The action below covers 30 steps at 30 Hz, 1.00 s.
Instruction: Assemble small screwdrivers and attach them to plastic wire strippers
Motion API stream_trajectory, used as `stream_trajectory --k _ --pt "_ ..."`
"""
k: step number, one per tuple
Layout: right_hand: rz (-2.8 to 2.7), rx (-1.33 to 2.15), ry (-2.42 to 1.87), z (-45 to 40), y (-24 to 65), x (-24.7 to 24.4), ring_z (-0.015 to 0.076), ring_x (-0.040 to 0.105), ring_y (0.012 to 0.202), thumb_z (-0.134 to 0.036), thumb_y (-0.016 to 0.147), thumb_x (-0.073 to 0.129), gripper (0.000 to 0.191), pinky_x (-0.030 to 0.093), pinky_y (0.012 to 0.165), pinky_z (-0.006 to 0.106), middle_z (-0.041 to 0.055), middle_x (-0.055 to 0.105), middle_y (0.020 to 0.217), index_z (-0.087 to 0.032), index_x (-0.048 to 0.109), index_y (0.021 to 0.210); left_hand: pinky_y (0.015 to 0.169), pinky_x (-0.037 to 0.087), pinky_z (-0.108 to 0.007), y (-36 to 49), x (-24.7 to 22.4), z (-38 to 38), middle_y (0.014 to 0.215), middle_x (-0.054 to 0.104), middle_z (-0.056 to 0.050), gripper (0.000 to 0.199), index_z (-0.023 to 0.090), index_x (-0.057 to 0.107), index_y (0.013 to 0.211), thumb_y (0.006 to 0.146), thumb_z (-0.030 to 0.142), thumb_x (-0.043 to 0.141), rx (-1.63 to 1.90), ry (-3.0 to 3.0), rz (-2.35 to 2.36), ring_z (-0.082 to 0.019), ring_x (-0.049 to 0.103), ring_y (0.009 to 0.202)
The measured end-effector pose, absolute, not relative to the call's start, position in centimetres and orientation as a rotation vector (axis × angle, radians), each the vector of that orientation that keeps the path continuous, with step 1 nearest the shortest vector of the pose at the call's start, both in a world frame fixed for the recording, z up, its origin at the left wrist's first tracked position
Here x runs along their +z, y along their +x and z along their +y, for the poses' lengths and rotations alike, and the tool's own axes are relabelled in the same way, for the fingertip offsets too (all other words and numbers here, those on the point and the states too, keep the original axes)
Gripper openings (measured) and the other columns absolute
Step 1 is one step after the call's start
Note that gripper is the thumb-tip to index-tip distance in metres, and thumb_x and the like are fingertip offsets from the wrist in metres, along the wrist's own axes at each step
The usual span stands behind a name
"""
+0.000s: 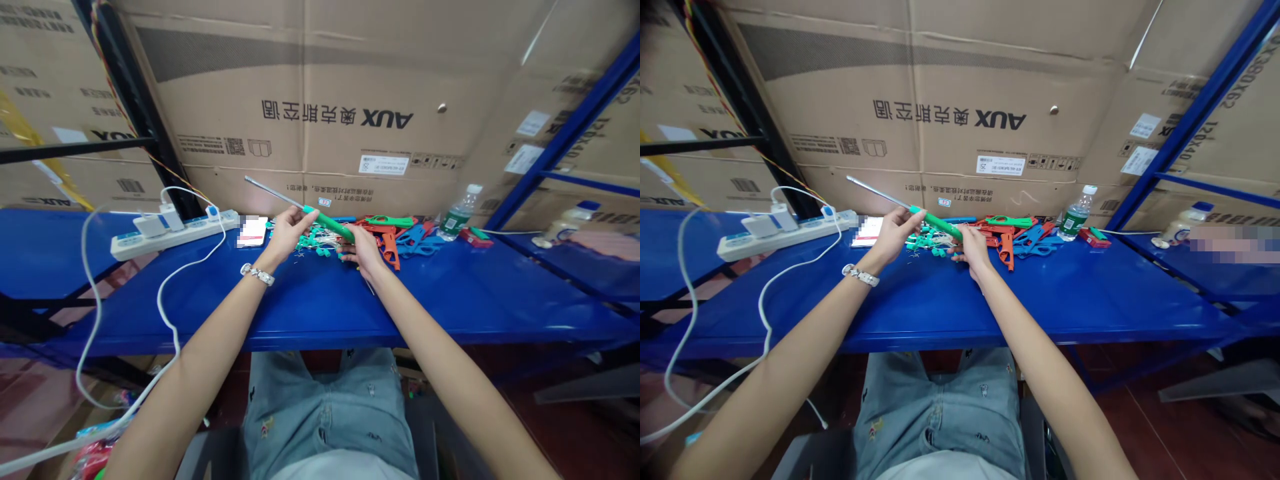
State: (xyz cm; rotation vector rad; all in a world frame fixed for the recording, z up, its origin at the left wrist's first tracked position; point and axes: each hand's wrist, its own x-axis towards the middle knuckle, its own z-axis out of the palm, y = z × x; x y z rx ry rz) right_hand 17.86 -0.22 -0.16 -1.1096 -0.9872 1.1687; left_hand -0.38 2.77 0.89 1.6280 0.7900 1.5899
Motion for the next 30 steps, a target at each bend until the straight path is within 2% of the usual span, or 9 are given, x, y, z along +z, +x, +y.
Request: stream_trajectory --k 3,6,8,11,14,18,22,24,30 --pt "-1.225 1.068 -1.054 -0.7 17.3 -0.4 0.0123 0.06 0.047 -0.044 0.089 0.071 0.03 0.047 0.042 0.023 -0.0033 0.061 0.061 -0.02 0.058 0.075 0.054 0.04 -0.025 -0.3 0.6 2.8 0.058 0.049 0.003 0.051 0.02 0.054 0.068 0.08 0.062 0.08 1.593 1.674 0.818 -0.011 0.048 0.055" --pt "-1.411 1.161 -0.947 -1.3 16.7 -0.8 0.0152 0.063 0.048 -0.051 0.086 0.075 0.033 0.052 0.043 0.026 -0.003 0.066 0.064 -0.021 0.062 0.09 0.052 0.036 -0.024 0.2 0.3 2.4 0.059 0.047 0.004 0.053 0.02 0.054 0.066 0.079 0.064 0.08 1.418 1.764 0.818 -0.01 0.045 0.055" --pt "-1.495 1.236 -0.896 -1.6 16.4 -1.0 0.0142 0.061 0.043 -0.052 0.089 0.074 0.035 0.05 0.04 0.024 -0.0043 0.066 0.061 -0.022 0.06 0.098 0.053 0.037 -0.023 0.5 0.3 2.2 0.06 0.049 0.003 0.052 0.019 0.056 0.067 0.083 0.064 0.076 1.34 1.767 0.822 -0.01 0.045 0.056" --pt "-1.552 1.331 -0.878 -2.0 16.2 -1.2 0.0116 0.054 0.037 -0.051 0.095 0.068 0.031 0.046 0.036 0.021 -0.0067 0.061 0.054 -0.022 0.055 0.095 0.054 0.041 -0.023 0.6 0.4 2.2 0.066 0.053 0.001 0.046 0.018 0.063 0.075 0.093 0.06 0.066 1.399 1.661 0.852 -0.011 0.05 0.06" --pt "-1.518 1.425 -0.911 -2.3 16.0 -1.1 0.0125 0.056 0.039 -0.048 0.1 0.061 0.028 0.05 0.037 0.022 -0.0051 0.063 0.055 -0.022 0.053 0.093 0.054 0.042 -0.021 0.4 0.5 2.5 0.069 0.055 0.0 0.035 0.018 0.069 0.085 0.094 0.051 0.067 1.466 1.568 0.841 -0.011 0.051 0.061" --pt "-1.38 1.502 -0.906 -2.5 15.5 -0.7 0.0156 0.062 0.042 -0.049 0.101 0.059 0.028 0.055 0.041 0.027 -0.0025 0.066 0.06 -0.022 0.054 0.093 0.052 0.042 -0.022 0.4 0.4 2.3 0.066 0.054 0.001 0.033 0.016 0.071 0.084 0.092 0.048 0.072 1.35 1.541 0.79 -0.01 0.05 0.056" --pt "-1.258 1.551 -0.821 -2.5 15.4 -0.4 0.0147 0.065 0.048 -0.038 0.099 0.066 0.024 0.059 0.048 0.027 -0.0011 0.067 0.063 -0.02 0.056 0.086 0.055 0.044 -0.022 0.8 0.4 2.0 0.067 0.056 0.0 0.032 0.016 0.071 0.08 0.093 0.046 0.072 1.284 1.542 0.784 -0.01 0.052 0.058" --pt "-1.228 1.555 -0.788 -2.5 15.4 -0.3 0.013 0.064 0.049 -0.036 0.097 0.068 0.024 0.056 0.046 0.024 -0.0019 0.066 0.063 -0.02 0.056 0.084 0.057 0.045 -0.022 0.9 0.5 2.0 0.067 0.057 -0.001 0.032 0.016 0.07 0.078 0.094 0.043 0.071 1.287 1.536 0.796 -0.01 0.053 0.06" --pt "-1.249 1.546 -0.86 -3.0 15.6 -0.1 0.0097 0.053 0.038 -0.045 0.1 0.062 0.028 0.036 0.03 0.017 -0.0065 0.059 0.056 -0.021 0.055 0.087 0.055 0.042 -0.022 1.0 0.6 1.8 0.064 0.057 0.0 0.035 0.016 0.068 0.075 0.093 0.046 0.073 1.292 1.528 0.797 -0.01 0.052 0.058"
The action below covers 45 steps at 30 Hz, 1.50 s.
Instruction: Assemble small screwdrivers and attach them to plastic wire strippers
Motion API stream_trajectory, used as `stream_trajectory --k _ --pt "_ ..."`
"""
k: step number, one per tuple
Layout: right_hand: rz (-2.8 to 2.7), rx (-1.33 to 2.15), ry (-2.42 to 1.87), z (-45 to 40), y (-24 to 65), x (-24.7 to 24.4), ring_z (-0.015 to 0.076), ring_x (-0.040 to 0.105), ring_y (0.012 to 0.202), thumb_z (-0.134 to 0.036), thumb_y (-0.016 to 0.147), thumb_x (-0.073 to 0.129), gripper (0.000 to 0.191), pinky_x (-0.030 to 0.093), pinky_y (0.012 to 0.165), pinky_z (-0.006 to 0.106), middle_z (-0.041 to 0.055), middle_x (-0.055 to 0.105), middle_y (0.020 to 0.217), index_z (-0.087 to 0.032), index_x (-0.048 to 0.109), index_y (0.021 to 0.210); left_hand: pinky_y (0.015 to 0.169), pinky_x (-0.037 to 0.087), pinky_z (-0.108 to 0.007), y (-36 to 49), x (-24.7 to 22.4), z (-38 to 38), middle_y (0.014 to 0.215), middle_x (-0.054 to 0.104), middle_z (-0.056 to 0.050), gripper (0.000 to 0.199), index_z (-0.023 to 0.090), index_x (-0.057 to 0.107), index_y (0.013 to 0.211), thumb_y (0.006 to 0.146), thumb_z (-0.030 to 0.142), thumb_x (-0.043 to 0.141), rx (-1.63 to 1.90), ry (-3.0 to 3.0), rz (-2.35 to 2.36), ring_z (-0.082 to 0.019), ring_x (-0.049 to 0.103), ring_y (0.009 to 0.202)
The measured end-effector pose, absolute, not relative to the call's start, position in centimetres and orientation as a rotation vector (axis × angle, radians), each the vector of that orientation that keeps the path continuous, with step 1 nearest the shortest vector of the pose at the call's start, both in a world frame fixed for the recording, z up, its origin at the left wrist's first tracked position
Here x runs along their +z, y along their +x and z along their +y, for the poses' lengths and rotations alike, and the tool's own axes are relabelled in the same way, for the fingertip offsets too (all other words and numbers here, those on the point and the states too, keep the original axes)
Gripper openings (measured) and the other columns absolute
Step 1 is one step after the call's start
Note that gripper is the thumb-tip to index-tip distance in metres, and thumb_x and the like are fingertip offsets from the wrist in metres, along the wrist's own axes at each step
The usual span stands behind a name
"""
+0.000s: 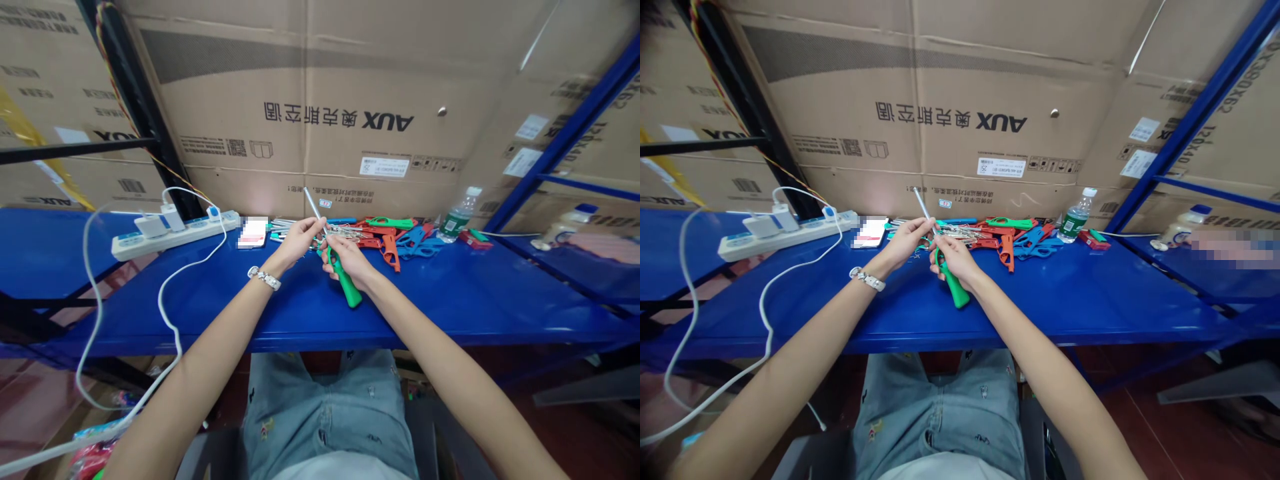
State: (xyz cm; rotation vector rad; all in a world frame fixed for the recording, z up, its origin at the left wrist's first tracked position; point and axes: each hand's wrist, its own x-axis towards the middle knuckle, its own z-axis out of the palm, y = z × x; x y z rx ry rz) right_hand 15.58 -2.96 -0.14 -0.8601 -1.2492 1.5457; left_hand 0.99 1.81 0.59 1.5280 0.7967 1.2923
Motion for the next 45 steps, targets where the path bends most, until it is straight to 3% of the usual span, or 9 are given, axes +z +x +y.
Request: stream_trajectory --k 4,9,18,25,30,36,41,45 --pt "-1.258 1.497 -0.883 -3.0 15.6 -0.1 0.0103 0.052 0.036 -0.043 0.102 0.058 0.027 0.036 0.03 0.017 -0.0064 0.058 0.054 -0.021 0.055 0.086 0.054 0.042 -0.022 1.0 0.5 1.7 0.065 0.057 0.0 0.037 0.016 0.069 0.079 0.092 0.05 0.072 1.283 1.55 0.765 -0.01 0.053 0.057" --pt "-1.2 1.567 -0.811 -2.6 15.8 0.0 0.012 0.06 0.046 -0.037 0.096 0.069 0.028 0.054 0.044 0.023 -0.0032 0.062 0.058 -0.02 0.054 0.08 0.055 0.043 -0.023 0.9 0.5 1.6 0.063 0.057 0.0 0.041 0.017 0.069 0.075 0.088 0.055 0.075 1.25 1.561 0.78 -0.011 0.051 0.058" --pt "-1.233 1.539 -0.866 -3.1 15.8 0.2 0.0077 0.044 0.033 -0.052 0.097 0.066 0.031 0.034 0.03 0.017 -0.011 0.051 0.053 -0.024 0.055 0.092 0.056 0.038 -0.024 1.5 0.7 1.3 0.062 0.052 0.002 0.044 0.017 0.067 0.074 0.084 0.058 0.078 1.253 1.58 0.733 -0.01 0.045 0.057" --pt "-1.168 1.557 -0.844 -2.9 16.0 0.6 0.009 0.045 0.036 -0.059 0.094 0.067 0.039 0.038 0.033 0.02 -0.0089 0.053 0.054 -0.023 0.053 0.087 0.061 0.044 -0.025 1.5 0.8 0.9 0.075 0.06 -0.001 0.037 0.016 0.069 0.081 0.083 0.051 0.082 1.097 1.497 0.677 -0.012 0.057 0.066" --pt "-1.118 1.716 -0.809 -3.0 16.1 1.0 0.0107 0.05 0.039 -0.064 0.098 0.055 0.042 0.039 0.036 0.021 -0.0062 0.056 0.055 -0.023 0.055 0.088 0.062 0.045 -0.024 1.5 0.8 1.1 0.071 0.059 0.001 0.033 0.016 0.067 0.076 0.081 0.043 0.085 1.146 1.391 0.619 -0.009 0.054 0.063" --pt "-1.211 1.643 -0.806 -3.1 16.0 0.9 0.0119 0.054 0.039 -0.049 0.096 0.065 0.03 0.042 0.035 0.021 -0.0059 0.059 0.056 -0.021 0.059 0.09 0.063 0.046 -0.022 1.7 0.9 1.2 0.08 0.063 -0.001 0.034 0.017 0.066 0.082 0.085 0.047 0.08 1.335 1.216 0.616 -0.01 0.057 0.07" --pt "-1.257 1.593 -0.857 -3.2 15.7 0.6 0.013 0.056 0.038 -0.042 0.1 0.058 0.025 0.044 0.034 0.021 -0.0045 0.061 0.053 -0.021 0.058 0.088 0.054 0.04 -0.025 2.7 1.2 0.9 0.075 0.061 -0.002 0.048 0.017 0.061 0.076 0.091 0.062 0.07 1.257 1.205 0.636 -0.009 0.049 0.058" --pt "-1.296 1.562 -0.874 -3.2 15.2 0.1 0.0135 0.056 0.035 -0.048 0.097 0.062 0.031 0.043 0.033 0.021 -0.0048 0.06 0.051 -0.021 0.056 0.083 0.055 0.042 -0.026 2.7 2.2 1.7 0.071 0.053 0.0 0.047 0.02 0.053 0.078 0.098 0.062 0.062 1.505 1.025 0.559 -0.011 0.05 0.06"
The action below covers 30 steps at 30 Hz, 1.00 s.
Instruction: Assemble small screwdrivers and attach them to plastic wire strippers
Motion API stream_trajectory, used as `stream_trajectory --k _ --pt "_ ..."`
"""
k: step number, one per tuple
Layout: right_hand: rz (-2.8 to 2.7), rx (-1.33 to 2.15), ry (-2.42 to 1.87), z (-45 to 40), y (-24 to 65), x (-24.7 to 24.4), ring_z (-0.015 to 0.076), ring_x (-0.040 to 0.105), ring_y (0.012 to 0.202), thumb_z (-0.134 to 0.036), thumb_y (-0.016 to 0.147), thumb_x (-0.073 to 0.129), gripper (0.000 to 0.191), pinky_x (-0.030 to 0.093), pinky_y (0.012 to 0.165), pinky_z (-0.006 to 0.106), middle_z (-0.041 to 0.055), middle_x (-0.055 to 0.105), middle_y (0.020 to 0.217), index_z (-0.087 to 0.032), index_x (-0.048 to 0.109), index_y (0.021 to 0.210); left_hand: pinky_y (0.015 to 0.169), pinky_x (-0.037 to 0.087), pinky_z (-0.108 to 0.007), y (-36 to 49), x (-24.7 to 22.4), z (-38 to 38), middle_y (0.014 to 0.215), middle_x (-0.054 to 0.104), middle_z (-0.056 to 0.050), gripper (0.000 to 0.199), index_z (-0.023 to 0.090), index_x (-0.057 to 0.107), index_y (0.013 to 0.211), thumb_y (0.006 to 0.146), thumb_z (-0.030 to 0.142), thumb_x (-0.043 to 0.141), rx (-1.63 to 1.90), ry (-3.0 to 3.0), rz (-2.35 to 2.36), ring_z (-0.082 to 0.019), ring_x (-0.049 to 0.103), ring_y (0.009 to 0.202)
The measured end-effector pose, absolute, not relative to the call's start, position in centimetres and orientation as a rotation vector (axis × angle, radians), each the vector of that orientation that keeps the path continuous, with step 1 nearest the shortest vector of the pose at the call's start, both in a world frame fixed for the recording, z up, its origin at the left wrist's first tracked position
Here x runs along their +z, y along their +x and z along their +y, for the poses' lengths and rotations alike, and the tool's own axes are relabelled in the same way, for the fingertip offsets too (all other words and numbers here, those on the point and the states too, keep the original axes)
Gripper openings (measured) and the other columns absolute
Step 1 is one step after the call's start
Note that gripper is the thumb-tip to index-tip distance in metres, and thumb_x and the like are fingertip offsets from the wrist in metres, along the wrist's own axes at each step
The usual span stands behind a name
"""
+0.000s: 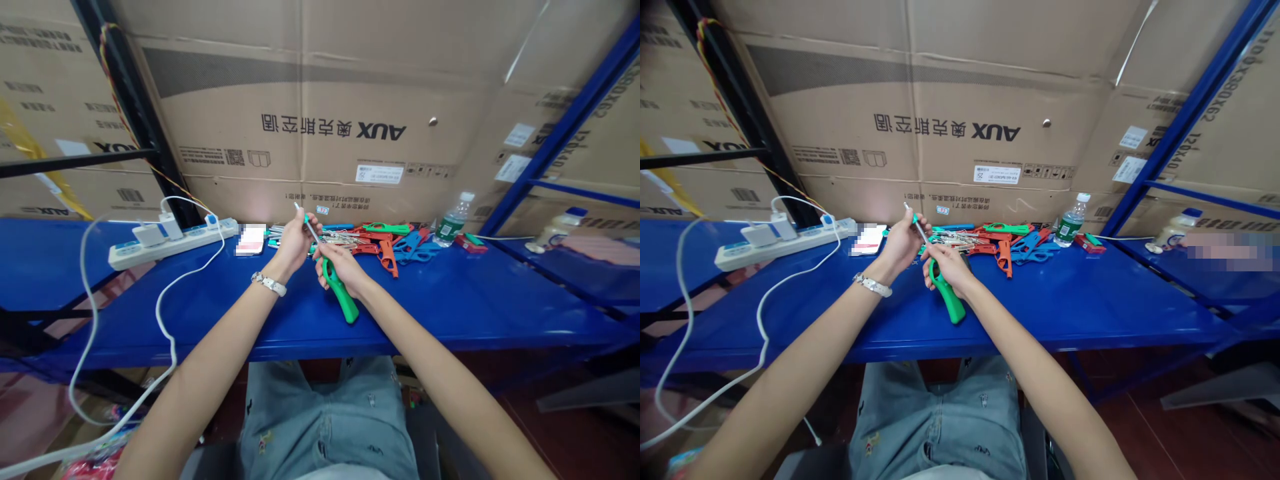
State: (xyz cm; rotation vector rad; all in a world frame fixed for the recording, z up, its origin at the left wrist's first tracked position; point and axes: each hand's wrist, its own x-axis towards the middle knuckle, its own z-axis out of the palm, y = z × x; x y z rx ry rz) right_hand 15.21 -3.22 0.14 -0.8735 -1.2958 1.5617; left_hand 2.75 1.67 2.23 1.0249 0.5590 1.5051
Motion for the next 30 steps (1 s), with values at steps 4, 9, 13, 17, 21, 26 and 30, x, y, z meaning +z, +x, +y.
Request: stream_trajectory --k 4,9,13,17,21,26,30 --pt "-1.361 1.571 -0.873 -3.3 14.8 -0.3 0.0139 0.056 0.035 -0.056 0.093 0.066 0.038 0.044 0.033 0.021 -0.0046 0.06 0.049 -0.022 0.054 0.081 0.047 0.034 -0.025 2.0 3.1 2.7 0.06 0.035 0.006 0.046 0.022 0.046 0.077 0.103 0.06 0.055 1.583 0.971 0.474 -0.009 0.031 0.049" --pt "-1.432 1.588 -0.857 -3.5 14.3 -0.4 0.0145 0.058 0.036 -0.059 0.092 0.066 0.041 0.046 0.034 0.022 -0.0049 0.062 0.05 -0.023 0.051 0.083 0.038 0.017 -0.025 2.0 3.4 2.9 0.056 0.023 0.009 0.045 0.023 0.043 0.078 0.106 0.059 0.048 1.6 0.844 0.484 -0.01 0.013 0.044" --pt "-1.436 1.561 -0.847 -3.3 14.4 -0.5 0.0148 0.058 0.036 -0.061 0.091 0.066 0.043 0.046 0.033 0.022 -0.0049 0.062 0.05 -0.022 0.05 0.083 0.038 0.019 -0.023 2.6 3.9 2.7 0.056 0.027 0.009 0.043 0.021 0.045 0.078 0.107 0.053 0.051 1.624 0.707 0.456 -0.007 0.017 0.042" --pt "-1.434 1.556 -0.846 -3.0 14.5 -0.8 0.0144 0.059 0.036 -0.056 0.095 0.062 0.039 0.046 0.033 0.021 -0.0051 0.061 0.049 -0.022 0.05 0.082 0.045 0.033 -0.017 2.7 4.4 2.6 0.063 0.047 0.004 0.039 0.018 0.047 0.076 0.11 0.036 0.049 1.639 0.566 0.402 -0.004 0.036 0.046" --pt "-1.461 1.56 -0.84 -2.9 14.2 -1.1 0.0144 0.058 0.035 -0.056 0.096 0.061 0.039 0.047 0.033 0.022 -0.0054 0.06 0.048 -0.022 0.049 0.082 0.038 0.019 -0.017 3.0 4.7 2.2 0.056 0.034 0.008 0.041 0.018 0.046 0.075 0.112 0.035 0.042 1.691 0.46 0.41 -0.004 0.023 0.039" --pt "-1.474 1.53 -0.825 -3.0 14.0 -1.2 0.0141 0.057 0.034 -0.061 0.095 0.062 0.042 0.046 0.032 0.021 -0.0064 0.06 0.047 -0.023 0.048 0.083 0.035 0.014 -0.019 3.4 4.7 2.1 0.053 0.03 0.009 0.042 0.02 0.045 0.076 0.108 0.045 0.048 1.744 0.469 0.415 -0.004 0.018 0.039" --pt "-1.471 1.527 -0.841 -2.9 14.3 -1.1 0.0141 0.057 0.034 -0.057 0.098 0.059 0.039 0.047 0.033 0.022 -0.0063 0.06 0.047 -0.023 0.049 0.082 0.037 0.021 -0.018 2.9 4.6 2.7 0.053 0.033 0.008 0.044 0.019 0.046 0.075 0.109 0.047 0.046 1.635 0.516 0.39 -0.005 0.024 0.041"
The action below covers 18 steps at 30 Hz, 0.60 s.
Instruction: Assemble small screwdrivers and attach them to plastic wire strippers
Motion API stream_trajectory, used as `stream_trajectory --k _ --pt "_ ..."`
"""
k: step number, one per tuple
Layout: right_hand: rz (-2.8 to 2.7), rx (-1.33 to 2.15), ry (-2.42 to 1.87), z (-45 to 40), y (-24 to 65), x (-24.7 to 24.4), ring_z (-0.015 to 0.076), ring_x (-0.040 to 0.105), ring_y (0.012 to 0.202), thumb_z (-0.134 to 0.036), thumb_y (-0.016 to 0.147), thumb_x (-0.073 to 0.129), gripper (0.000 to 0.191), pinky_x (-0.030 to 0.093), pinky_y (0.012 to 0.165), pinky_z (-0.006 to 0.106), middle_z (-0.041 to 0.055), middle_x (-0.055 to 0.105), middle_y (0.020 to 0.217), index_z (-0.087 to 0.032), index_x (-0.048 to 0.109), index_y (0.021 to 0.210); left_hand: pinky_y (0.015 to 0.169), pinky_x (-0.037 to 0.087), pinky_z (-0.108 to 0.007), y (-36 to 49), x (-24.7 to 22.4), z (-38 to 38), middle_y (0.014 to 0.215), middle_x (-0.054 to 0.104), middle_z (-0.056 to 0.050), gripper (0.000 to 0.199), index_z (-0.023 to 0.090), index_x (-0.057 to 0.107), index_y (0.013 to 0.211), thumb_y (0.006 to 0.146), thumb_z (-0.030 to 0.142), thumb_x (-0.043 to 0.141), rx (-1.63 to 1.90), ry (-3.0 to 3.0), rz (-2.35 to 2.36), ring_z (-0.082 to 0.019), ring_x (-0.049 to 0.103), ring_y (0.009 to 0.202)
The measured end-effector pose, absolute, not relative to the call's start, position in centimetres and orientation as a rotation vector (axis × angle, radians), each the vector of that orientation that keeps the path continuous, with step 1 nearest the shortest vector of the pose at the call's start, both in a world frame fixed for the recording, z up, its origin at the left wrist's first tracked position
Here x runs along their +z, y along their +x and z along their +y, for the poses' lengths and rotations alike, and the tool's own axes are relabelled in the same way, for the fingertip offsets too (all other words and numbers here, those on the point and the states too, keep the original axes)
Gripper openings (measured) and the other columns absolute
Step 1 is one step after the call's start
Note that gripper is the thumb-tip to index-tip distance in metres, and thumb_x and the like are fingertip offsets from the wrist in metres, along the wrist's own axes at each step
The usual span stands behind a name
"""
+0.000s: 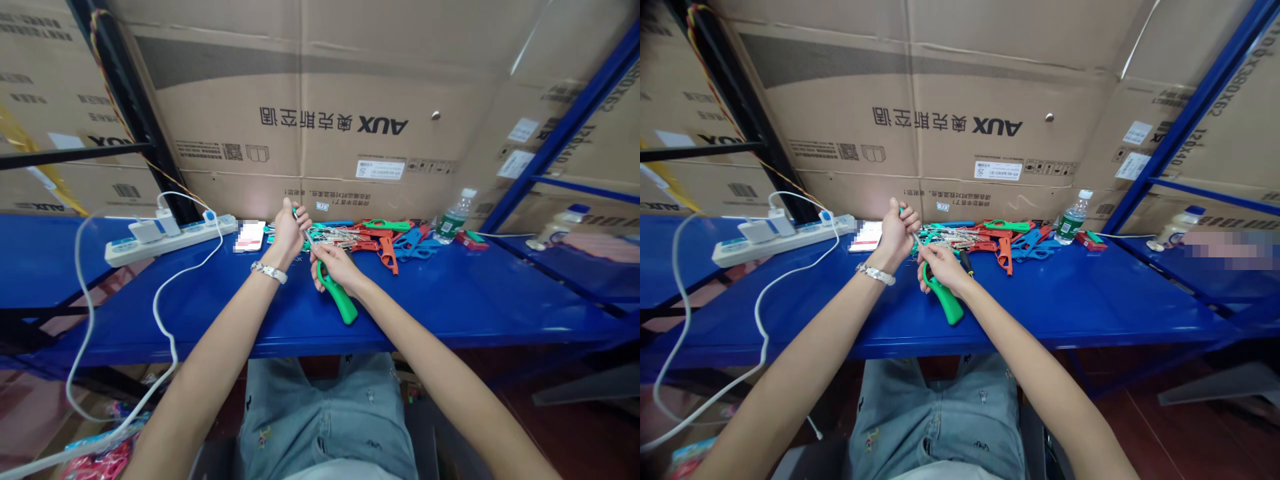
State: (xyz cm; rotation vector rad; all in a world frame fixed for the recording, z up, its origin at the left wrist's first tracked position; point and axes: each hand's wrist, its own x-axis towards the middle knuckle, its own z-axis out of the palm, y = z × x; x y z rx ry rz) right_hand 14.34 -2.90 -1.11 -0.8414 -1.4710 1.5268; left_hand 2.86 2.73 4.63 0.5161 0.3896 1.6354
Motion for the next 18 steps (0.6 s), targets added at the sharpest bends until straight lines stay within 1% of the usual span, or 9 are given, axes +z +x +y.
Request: stream_trajectory --k 3,5,8,10,11,12,14,16,18 --pt "-1.461 1.511 -0.853 -2.8 14.5 -1.1 0.0139 0.057 0.034 -0.053 0.1 0.057 0.036 0.046 0.033 0.021 -0.0061 0.06 0.047 -0.023 0.049 0.082 0.042 0.029 -0.018 2.6 4.6 3.2 0.056 0.039 0.006 0.043 0.019 0.046 0.074 0.106 0.045 0.055 1.592 0.557 0.382 -0.005 0.033 0.045" --pt "-1.47 1.508 -0.842 -2.8 14.3 -1.2 0.0141 0.058 0.034 -0.051 0.101 0.056 0.035 0.046 0.033 0.021 -0.0059 0.06 0.047 -0.023 0.049 0.082 0.041 0.026 -0.019 2.6 4.5 3.2 0.055 0.036 0.007 0.042 0.02 0.045 0.073 0.105 0.044 0.058 1.666 0.545 0.394 -0.005 0.029 0.043" --pt "-1.494 1.507 -0.819 -3.0 14.0 -1.3 0.0146 0.057 0.033 -0.049 0.101 0.056 0.033 0.047 0.032 0.021 -0.0058 0.06 0.047 -0.023 0.049 0.082 0.038 0.017 -0.023 2.8 4.1 3.3 0.053 0.029 0.009 0.042 0.021 0.045 0.075 0.104 0.049 0.059 1.784 0.531 0.419 -0.006 0.019 0.041" --pt "-1.5 1.503 -0.821 -3.2 13.9 -1.4 0.0147 0.057 0.033 -0.049 0.101 0.056 0.033 0.047 0.032 0.021 -0.006 0.059 0.046 -0.023 0.049 0.082 0.038 0.016 -0.025 2.8 3.8 3.5 0.053 0.029 0.009 0.043 0.021 0.048 0.077 0.102 0.054 0.059 1.801 0.57 0.411 -0.007 0.018 0.041" --pt "-1.497 1.501 -0.829 -3.3 13.9 -1.3 0.0145 0.057 0.033 -0.048 0.101 0.056 0.033 0.047 0.032 0.021 -0.006 0.059 0.046 -0.023 0.049 0.082 0.039 0.018 -0.024 2.7 3.5 3.8 0.053 0.03 0.009 0.043 0.021 0.049 0.078 0.102 0.056 0.059 1.793 0.599 0.407 -0.007 0.02 0.041" --pt "-1.489 1.499 -0.843 -3.4 14.0 -1.3 0.0144 0.057 0.033 -0.048 0.101 0.056 0.032 0.047 0.032 0.021 -0.0059 0.059 0.046 -0.023 0.049 0.082 0.04 0.022 -0.024 2.6 3.3 4.1 0.054 0.034 0.008 0.044 0.021 0.05 0.079 0.101 0.058 0.059 1.778 0.628 0.407 -0.007 0.024 0.042" --pt "-1.465 1.499 -0.883 -3.5 14.3 -1.1 0.0144 0.057 0.033 -0.045 0.103 0.054 0.031 0.047 0.033 0.021 -0.0056 0.059 0.046 -0.022 0.05 0.082 0.047 0.035 -0.022 2.1 2.9 5.0 0.061 0.047 0.004 0.045 0.02 0.053 0.081 0.101 0.061 0.057 1.749 0.689 0.426 -0.008 0.041 0.049" --pt "-1.42 1.49 -0.926 -3.4 14.6 -0.7 0.0143 0.056 0.033 -0.04 0.105 0.051 0.03 0.046 0.032 0.021 -0.005 0.059 0.047 -0.022 0.05 0.082 0.061 0.047 -0.023 1.1 2.5 6.0 0.078 0.062 -0.003 0.045 0.019 0.056 0.086 0.101 0.062 0.056 1.762 0.759 0.473 -0.011 0.058 0.066" --pt "-1.353 1.48 -0.959 -3.3 14.9 -0.3 0.0142 0.056 0.033 -0.036 0.106 0.049 0.028 0.045 0.032 0.021 -0.0044 0.059 0.047 -0.021 0.052 0.082 0.071 0.052 -0.026 -0.1 2.0 6.8 0.09 0.067 -0.007 0.045 0.019 0.06 0.093 0.1 0.063 0.056 1.819 0.867 0.568 -0.015 0.064 0.079"
